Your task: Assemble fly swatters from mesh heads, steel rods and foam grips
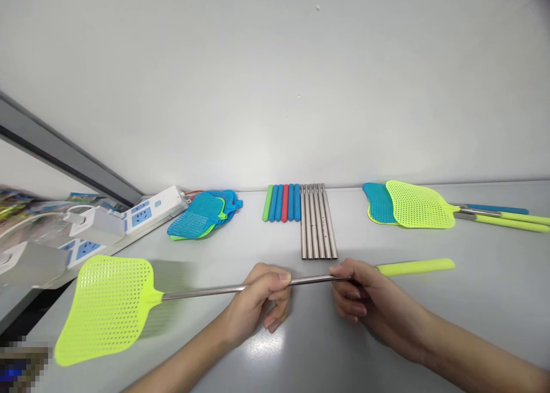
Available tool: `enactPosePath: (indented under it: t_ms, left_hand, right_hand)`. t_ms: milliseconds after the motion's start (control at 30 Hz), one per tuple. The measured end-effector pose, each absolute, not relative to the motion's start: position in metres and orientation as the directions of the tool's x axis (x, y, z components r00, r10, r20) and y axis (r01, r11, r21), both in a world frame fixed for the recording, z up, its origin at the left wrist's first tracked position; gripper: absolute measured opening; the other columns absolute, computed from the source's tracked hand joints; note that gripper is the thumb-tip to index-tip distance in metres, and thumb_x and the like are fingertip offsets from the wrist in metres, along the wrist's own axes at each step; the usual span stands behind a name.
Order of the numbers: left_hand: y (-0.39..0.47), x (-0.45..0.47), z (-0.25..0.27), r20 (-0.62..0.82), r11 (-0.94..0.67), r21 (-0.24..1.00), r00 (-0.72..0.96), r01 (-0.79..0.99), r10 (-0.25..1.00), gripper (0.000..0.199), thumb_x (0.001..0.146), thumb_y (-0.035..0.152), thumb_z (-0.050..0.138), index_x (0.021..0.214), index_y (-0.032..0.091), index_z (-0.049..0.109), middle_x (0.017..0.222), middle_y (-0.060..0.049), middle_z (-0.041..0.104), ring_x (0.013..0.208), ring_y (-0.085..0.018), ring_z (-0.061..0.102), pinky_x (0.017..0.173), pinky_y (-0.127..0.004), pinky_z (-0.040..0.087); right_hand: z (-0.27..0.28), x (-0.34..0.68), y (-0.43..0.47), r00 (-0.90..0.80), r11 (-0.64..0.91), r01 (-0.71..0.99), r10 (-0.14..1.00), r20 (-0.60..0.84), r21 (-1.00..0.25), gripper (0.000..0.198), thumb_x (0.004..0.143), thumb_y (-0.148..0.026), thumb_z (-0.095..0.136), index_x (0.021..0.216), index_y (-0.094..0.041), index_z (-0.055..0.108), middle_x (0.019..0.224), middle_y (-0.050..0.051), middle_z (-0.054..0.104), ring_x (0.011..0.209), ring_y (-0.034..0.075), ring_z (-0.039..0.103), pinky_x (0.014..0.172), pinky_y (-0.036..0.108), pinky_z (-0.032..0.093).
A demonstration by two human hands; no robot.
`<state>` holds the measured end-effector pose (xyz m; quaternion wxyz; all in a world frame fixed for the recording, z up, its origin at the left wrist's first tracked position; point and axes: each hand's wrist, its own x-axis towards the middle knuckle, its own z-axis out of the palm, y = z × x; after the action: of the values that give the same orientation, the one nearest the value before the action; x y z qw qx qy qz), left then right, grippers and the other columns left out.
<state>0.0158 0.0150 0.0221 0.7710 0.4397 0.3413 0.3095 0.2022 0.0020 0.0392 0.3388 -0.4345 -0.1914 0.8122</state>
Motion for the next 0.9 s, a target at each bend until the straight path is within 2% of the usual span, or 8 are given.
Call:
enactPosePath:
  t_ms: [200,400,667,900]
  left_hand:
    - [0.014,0.017,0.023,-0.264,0.409,0.892,0.511,-0.194,0.818,0.037,0.077,0.028,0.041,0.045,0.019,0.025,0.029,0.009,0.021,0.026,-0.006,0.025,0.045,-0.024,0.026]
    - [0.014,0.018,0.023,-0.246,0.378,0.903,0.477,-0.203,0.844,0.038,0.079,0.026,0.038,0.044,0.019,0.022,0.028,0.009,0.018,0.026,-0.005,0.023,0.051,-0.026,0.028]
    - [0.015,0.018,0.024,-0.235,0.362,0.91,0.468,-0.202,0.852,0.04,0.08,0.025,0.037,0.044,0.018,0.02,0.029,0.009,0.017,0.027,-0.005,0.023,0.052,-0.027,0.027]
    - [0.015,0.019,0.024,-0.24,0.37,0.906,0.472,-0.205,0.848,0.041,0.081,0.027,0.039,0.045,0.018,0.021,0.029,0.009,0.018,0.028,-0.005,0.021,0.049,-0.026,0.023]
  right_hand:
    - [0.034,0.204,0.005,-0.378,-0.679,-0.431,0.734,-0.565,-0.594,0.031,0.074,-0.024,0.048,0.048,-0.019,0.032,0.043,-0.007,0.027,0.04,0.007,0.021,0.044,0.024,0.024]
    - [0.031,0.206,0.007,-0.349,-0.657,-0.464,0.752,-0.56,-0.593,0.03,0.074,-0.022,0.046,0.047,-0.019,0.033,0.042,-0.008,0.026,0.04,0.007,0.02,0.043,0.024,0.024]
    - [0.029,0.209,0.009,-0.348,-0.637,-0.473,0.77,-0.535,-0.609,0.03,0.073,-0.022,0.048,0.048,-0.019,0.032,0.043,-0.008,0.025,0.039,0.007,0.02,0.043,0.024,0.024]
    - [0.026,0.209,0.01,-0.364,-0.646,-0.504,0.761,-0.537,-0.573,0.032,0.072,-0.023,0.048,0.047,-0.019,0.03,0.043,-0.008,0.025,0.039,0.006,0.022,0.043,0.024,0.026]
